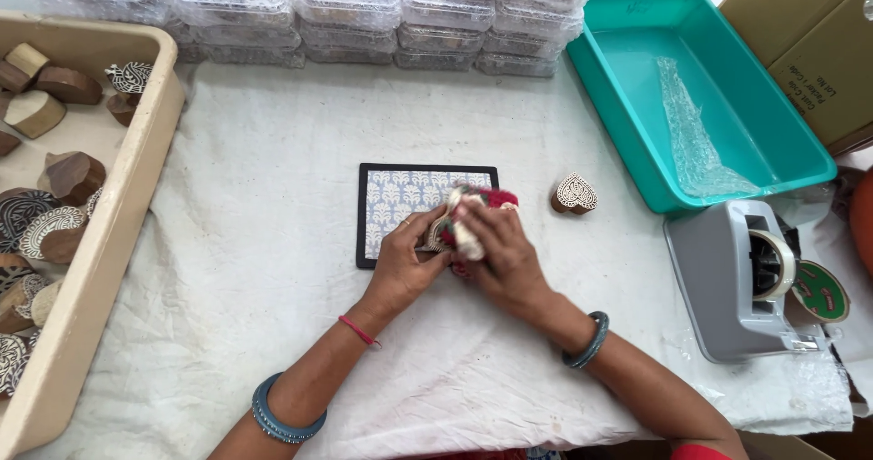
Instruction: The person wraps a small rectangular object in bubble wrap and secures it with tape. They then pick up wooden decorative items from a tray, wipe them with a cloth, and place them into clear plastic containers.
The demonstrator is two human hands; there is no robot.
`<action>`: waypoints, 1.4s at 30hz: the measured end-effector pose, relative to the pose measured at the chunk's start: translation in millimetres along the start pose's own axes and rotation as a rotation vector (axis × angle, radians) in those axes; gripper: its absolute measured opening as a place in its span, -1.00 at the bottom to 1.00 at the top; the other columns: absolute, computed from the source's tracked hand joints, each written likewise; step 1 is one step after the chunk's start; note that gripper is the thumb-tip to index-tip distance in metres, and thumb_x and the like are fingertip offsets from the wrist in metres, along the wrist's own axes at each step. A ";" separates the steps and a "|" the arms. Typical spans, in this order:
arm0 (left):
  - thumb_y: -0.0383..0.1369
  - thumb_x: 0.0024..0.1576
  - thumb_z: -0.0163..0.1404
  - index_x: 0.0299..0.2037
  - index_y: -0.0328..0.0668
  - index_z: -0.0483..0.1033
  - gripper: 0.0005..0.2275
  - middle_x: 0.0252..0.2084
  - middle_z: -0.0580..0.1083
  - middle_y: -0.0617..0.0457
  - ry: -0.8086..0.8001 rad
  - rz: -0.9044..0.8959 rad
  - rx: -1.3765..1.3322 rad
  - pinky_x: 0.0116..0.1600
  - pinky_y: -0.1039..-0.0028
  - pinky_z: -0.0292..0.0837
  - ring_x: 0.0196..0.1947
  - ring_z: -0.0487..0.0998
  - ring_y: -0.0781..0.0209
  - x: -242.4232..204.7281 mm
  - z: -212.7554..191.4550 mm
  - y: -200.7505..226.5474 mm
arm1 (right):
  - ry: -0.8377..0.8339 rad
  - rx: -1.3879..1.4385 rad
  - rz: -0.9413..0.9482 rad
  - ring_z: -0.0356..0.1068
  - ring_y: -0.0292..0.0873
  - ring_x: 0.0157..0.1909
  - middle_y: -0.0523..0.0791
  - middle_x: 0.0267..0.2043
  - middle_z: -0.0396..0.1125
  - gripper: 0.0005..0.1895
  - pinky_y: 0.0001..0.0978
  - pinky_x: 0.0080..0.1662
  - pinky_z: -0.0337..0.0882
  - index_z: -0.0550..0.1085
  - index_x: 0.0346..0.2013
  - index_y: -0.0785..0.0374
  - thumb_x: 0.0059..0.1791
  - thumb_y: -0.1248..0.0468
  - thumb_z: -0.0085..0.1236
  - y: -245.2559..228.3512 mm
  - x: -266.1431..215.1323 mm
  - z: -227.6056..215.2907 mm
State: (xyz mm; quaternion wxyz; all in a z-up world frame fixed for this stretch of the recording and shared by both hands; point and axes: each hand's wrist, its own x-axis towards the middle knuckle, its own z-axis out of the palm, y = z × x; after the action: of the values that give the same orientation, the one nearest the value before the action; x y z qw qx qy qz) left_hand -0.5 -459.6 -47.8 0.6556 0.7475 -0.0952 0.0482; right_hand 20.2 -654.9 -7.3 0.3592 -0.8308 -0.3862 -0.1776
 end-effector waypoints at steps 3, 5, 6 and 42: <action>-0.53 0.02 0.21 0.30 -0.24 0.38 -0.43 0.10 0.51 -0.08 0.032 0.087 0.110 0.12 0.47 0.61 0.06 0.61 0.16 -2.2 2.2 -2.1 | -0.115 -0.226 -0.124 0.32 0.09 0.11 -0.05 0.26 0.33 -0.27 -0.19 0.09 0.47 0.43 0.21 0.23 -0.27 0.32 0.36 -6.2 -4.2 -0.9; -0.59 0.01 0.18 0.30 -0.23 0.42 -0.44 0.09 0.53 -0.05 0.060 0.055 0.149 0.06 0.49 0.65 0.02 0.64 0.17 -1.3 1.0 -2.3 | -0.141 -0.271 -0.178 0.33 0.09 0.09 -0.13 0.22 0.35 -0.29 -0.20 0.07 0.47 0.47 0.17 0.16 -0.30 0.30 0.36 -6.7 -6.6 -6.6; -0.61 0.00 0.15 0.31 -0.22 0.41 -0.41 0.11 0.52 -0.05 0.089 0.062 0.164 0.07 0.49 0.66 0.04 0.63 0.18 -0.4 -0.2 -2.1 | -0.231 -0.235 -0.174 0.35 0.04 0.06 -0.12 0.22 0.36 -0.33 -0.21 0.04 0.47 0.48 0.17 0.18 -0.26 0.32 0.36 -4.7 -7.6 -9.7; 0.23 0.07 -0.06 0.11 0.02 0.48 -0.42 -0.04 0.54 0.18 0.318 -0.531 -0.818 -0.02 0.41 0.50 -0.06 0.52 0.35 23.2 52.4 9.5 | 0.343 0.068 0.040 0.35 0.02 0.32 -0.04 0.32 0.30 -0.40 -0.16 0.30 0.43 0.47 0.18 0.19 -0.16 0.56 0.20 19.0 -15.3 -19.4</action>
State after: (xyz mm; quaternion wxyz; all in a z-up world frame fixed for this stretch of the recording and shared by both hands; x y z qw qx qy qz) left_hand 17.5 -514.5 -41.2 0.8906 0.4115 0.1876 -0.0480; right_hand 24.8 -685.4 -11.7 0.4513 -0.7832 -0.3085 -0.2964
